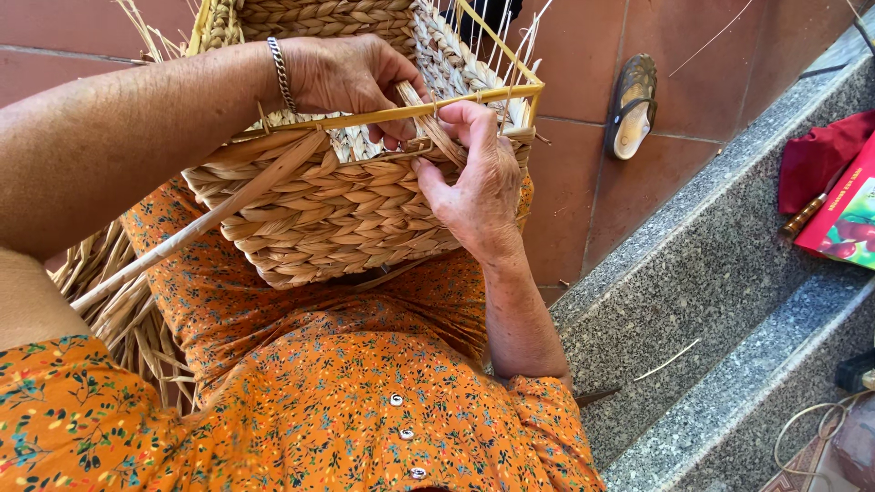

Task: The person sits on the floor weaving a water hyacinth basket, folding and tucking strands over the rim frame. They use scissors to trim excess strands, gather and select new strands from a pile on the floor, and press the woven rim into place along the bamboo frame.

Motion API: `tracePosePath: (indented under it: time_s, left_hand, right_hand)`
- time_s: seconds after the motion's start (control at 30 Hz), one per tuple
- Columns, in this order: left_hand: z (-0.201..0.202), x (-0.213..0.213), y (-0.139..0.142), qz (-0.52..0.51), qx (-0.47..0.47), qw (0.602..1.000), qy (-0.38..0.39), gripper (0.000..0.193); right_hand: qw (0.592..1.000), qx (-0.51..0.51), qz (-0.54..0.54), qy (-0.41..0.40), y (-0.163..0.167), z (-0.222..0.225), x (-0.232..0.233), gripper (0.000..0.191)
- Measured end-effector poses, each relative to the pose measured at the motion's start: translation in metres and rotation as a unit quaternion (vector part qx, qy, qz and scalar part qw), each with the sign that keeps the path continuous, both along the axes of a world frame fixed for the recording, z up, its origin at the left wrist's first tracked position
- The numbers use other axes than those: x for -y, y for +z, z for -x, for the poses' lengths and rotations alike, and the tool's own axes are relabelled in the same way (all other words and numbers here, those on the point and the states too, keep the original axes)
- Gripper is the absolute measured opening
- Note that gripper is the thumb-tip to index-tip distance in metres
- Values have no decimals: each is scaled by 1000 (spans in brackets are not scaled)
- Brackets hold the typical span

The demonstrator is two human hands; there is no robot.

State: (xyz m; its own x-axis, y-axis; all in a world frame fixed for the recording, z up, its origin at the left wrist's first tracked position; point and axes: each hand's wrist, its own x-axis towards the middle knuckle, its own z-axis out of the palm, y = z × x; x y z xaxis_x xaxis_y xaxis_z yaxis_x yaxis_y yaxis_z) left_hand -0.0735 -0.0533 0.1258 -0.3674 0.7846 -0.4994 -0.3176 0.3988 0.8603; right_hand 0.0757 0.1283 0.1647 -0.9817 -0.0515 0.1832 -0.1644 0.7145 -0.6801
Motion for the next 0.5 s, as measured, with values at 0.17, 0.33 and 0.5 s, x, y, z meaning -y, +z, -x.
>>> tracePosePath:
  time_s: [0.17,0.33,0.5]
  left_hand:
    - [6,-1,-8,31,-9,999,-24,31]
    - [4,-2,-10,43,-7,998,-45,35]
    - [5,5,5,44,-13,998,-39,40]
  right_hand:
    - [1000,1,-19,-7,-1,-1,1,59]
    - [1000,-1,-18,-7,-2,-1,2,60]
    - [999,11,34,-13,-4,-2,0,60]
